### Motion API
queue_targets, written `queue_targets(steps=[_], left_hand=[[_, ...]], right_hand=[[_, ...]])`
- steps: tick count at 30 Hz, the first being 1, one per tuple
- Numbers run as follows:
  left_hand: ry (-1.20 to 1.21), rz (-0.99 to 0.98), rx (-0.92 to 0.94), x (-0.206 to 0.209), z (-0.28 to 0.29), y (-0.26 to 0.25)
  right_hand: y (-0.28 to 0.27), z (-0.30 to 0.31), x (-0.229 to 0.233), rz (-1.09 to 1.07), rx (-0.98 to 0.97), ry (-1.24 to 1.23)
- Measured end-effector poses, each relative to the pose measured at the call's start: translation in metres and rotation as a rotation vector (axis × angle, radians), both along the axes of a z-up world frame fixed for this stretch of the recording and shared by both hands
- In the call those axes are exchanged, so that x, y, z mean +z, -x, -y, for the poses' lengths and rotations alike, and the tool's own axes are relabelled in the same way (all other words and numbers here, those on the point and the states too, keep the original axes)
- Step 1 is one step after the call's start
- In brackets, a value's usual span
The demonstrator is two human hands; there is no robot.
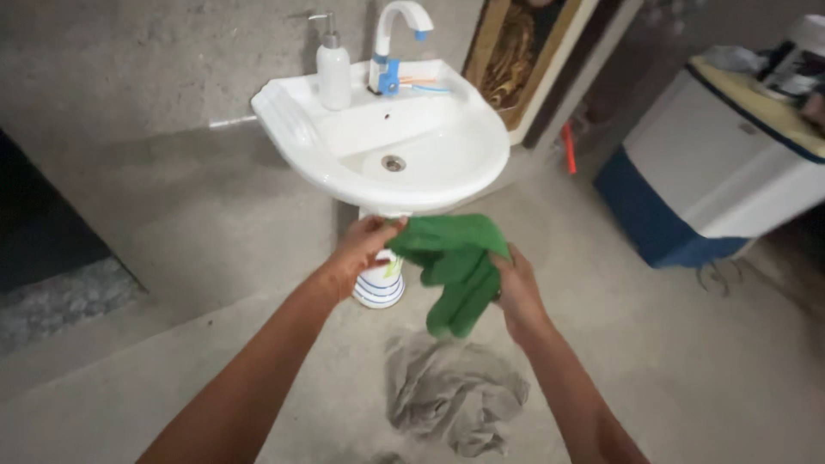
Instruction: The person wipes the seat and front panel of a motorcycle with a green cloth and then rinses the cloth in a sink.
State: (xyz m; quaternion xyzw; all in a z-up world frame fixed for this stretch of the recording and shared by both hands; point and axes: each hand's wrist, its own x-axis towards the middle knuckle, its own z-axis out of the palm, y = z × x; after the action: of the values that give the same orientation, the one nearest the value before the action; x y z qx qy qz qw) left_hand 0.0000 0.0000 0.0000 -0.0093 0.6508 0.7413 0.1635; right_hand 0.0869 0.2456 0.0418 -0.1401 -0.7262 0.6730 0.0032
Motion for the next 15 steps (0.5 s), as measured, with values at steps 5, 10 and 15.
queue_targets(steps=[5,10,15], left_hand=[[-0.012,0.075,0.153,-0.009,0.003,0.073],[-0.084,0.035,0.219,-0.020,0.017,0.146],[-0.053,-0.010,0.243,-0.019,0.012,0.249]], right_hand=[[0.099,-0.025,0.000,0.021,0.031,0.091],[0.203,-0.028,-0.019,-0.202,0.059,0.275],[0.312,-0.016,-0.016,-0.163,0.007,0.248]])
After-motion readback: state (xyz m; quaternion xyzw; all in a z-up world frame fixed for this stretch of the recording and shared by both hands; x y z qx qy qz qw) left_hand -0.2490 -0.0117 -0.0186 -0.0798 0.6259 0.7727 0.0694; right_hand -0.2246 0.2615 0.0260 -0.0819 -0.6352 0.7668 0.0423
